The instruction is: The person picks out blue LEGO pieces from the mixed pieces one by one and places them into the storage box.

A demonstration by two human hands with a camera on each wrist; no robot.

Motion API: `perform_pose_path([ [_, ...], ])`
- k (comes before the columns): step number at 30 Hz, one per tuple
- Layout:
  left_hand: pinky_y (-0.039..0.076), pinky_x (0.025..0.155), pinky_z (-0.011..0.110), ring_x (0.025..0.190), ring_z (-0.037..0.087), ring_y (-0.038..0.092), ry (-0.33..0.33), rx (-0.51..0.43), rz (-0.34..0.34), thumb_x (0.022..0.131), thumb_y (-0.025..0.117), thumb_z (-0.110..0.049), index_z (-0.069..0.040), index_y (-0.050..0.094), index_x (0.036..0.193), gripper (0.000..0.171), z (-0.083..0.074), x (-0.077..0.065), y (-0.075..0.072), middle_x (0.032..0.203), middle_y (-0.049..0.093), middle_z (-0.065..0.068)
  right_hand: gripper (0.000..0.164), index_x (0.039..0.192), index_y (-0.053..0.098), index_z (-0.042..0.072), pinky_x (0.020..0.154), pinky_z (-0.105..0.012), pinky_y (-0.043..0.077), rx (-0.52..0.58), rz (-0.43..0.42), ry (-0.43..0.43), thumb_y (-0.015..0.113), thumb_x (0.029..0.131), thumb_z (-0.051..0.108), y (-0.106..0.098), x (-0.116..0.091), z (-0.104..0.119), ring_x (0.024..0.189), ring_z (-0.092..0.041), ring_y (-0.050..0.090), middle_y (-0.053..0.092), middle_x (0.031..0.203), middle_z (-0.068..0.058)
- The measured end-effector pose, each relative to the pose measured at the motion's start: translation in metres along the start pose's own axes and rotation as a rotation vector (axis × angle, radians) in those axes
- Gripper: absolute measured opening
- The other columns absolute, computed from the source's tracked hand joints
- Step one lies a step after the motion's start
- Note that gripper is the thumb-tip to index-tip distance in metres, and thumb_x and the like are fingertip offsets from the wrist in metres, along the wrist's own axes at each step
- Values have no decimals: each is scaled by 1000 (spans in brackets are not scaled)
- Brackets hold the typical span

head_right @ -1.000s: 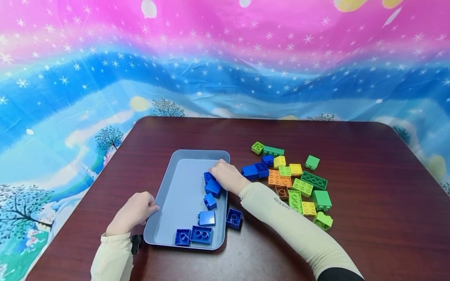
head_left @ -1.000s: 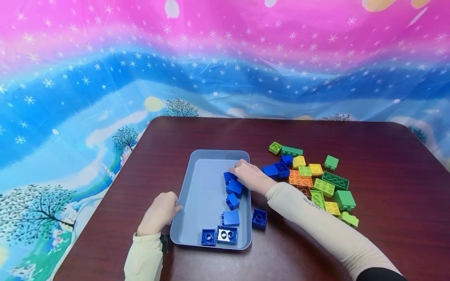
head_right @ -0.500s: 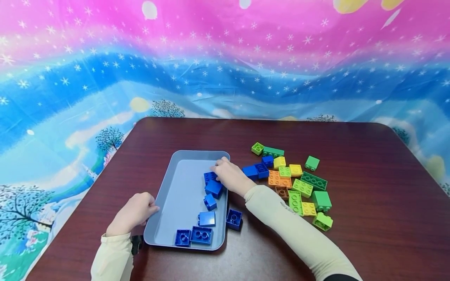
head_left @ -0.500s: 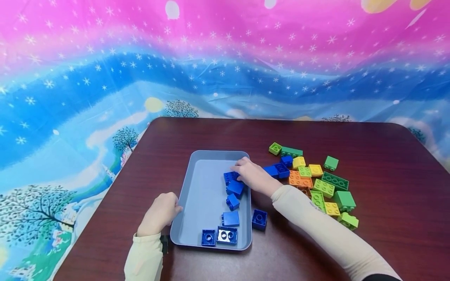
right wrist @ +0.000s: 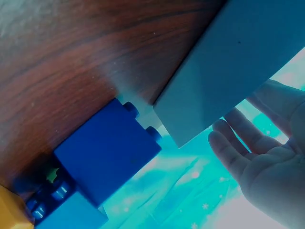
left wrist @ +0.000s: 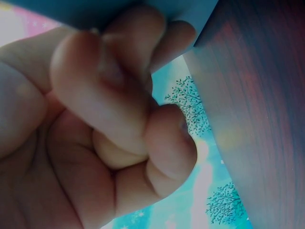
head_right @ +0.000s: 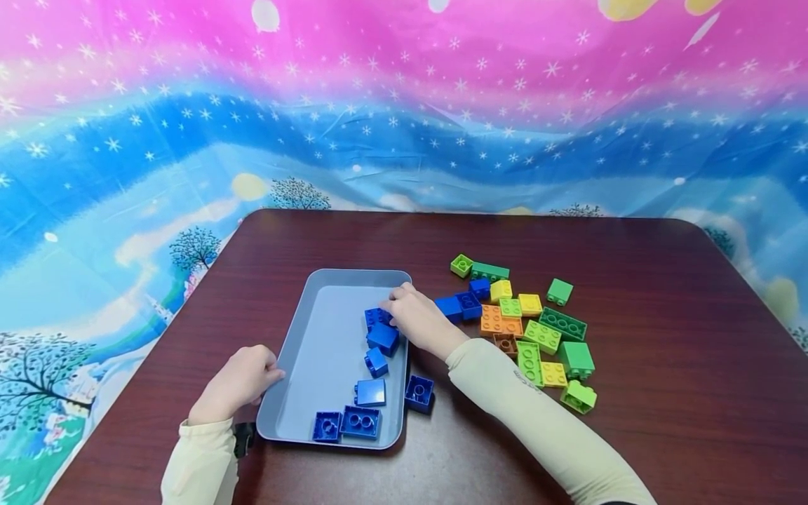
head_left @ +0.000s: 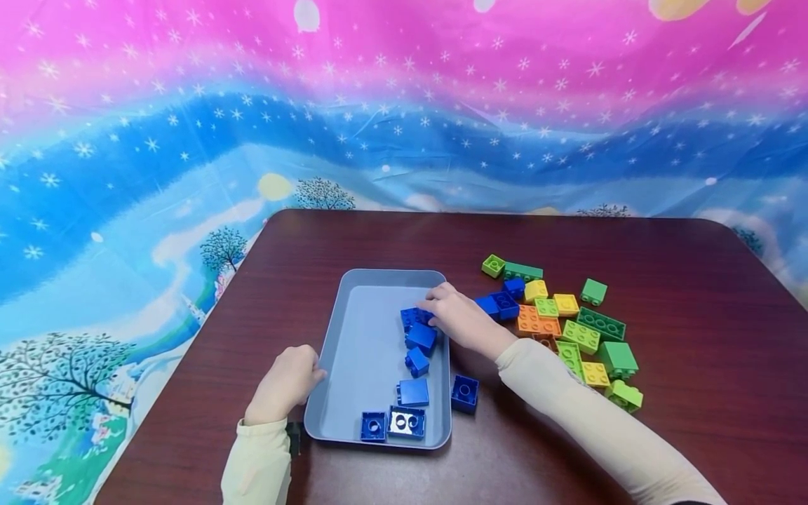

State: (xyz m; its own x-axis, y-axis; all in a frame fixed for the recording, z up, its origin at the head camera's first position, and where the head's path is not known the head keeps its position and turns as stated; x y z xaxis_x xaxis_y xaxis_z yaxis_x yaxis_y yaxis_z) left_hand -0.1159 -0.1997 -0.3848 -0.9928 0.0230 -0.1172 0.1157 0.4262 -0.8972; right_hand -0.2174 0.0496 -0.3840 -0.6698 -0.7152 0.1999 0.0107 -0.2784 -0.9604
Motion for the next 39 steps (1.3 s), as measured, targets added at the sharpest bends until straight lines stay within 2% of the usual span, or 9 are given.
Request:
perform_pose_path([
  [7, 36, 39, 24, 33, 11, 43, 6, -7, -6, 78, 62, 0, -9, 36, 46, 43, 1, 1, 1, 39, 32, -2, 33, 112, 62, 5, 78, -29, 47, 3, -21, 0, 66, 80, 10, -5, -6, 4, 98, -21, 49, 56, 105, -11],
  [13, 32, 38, 22, 34, 9, 34, 27, 5, -21, 78, 62, 0, -12, 32, 45, 46, 2, 1, 1, 41, 25, -4, 33, 113, 62, 5, 80, -31, 46, 7, -27, -5, 66, 81, 12, -5, -10, 6, 99, -22, 49, 56, 107, -12],
  [19, 29, 37, 21, 33, 7, 32, 47, 12, -32, 77, 62, 1, -12, 31, 44, 47, 0, 0, 0, 39, 24, -6, 32, 112, 62, 5, 78, -30, 47, 27, -40, -3, 65, 81, 12, -5, -15, 5, 97, -20, 48, 56, 107, -11],
  [23, 29, 36, 21, 31, 7, 34, 60, 20, -44, 77, 62, 1, -12, 31, 44, 47, 0, -1, -1, 38, 25, -7, 30, 111, 62, 4, 78, -29, 46, 39, -56, -11, 65, 82, 12, -5, -18, 6, 97, -20, 47, 56, 107, -11],
  [29, 35, 37, 23, 30, 8, 41, 46, 16, -34, 77, 63, 1, -11, 33, 44, 46, -1, -1, -1, 36, 30, -5, 31, 112, 62, 5, 79, -29, 46, 33, -60, -9, 65, 82, 13, -5, -22, 6, 98, -20, 47, 56, 107, -11],
  [39, 36, 38, 23, 32, 9, 44, 30, 18, -16, 78, 63, -1, -12, 33, 45, 46, -1, 0, -1, 37, 31, -5, 31, 111, 63, 5, 79, -31, 47, 38, -76, -31, 65, 81, 13, -5, -27, 8, 100, -21, 48, 56, 108, -13],
])
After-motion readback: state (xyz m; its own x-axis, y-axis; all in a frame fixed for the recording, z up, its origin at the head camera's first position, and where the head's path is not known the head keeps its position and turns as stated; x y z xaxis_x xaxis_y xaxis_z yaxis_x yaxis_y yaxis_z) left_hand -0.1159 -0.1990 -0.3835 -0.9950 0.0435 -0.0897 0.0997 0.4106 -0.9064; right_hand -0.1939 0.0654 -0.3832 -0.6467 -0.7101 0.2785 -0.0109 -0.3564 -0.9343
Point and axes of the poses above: each hand's wrist, its own x-axis towards the middle knuckle, its own y-axis out of the palm, z = x × y, the point moved 1 cm from there along x, towards the middle knuckle
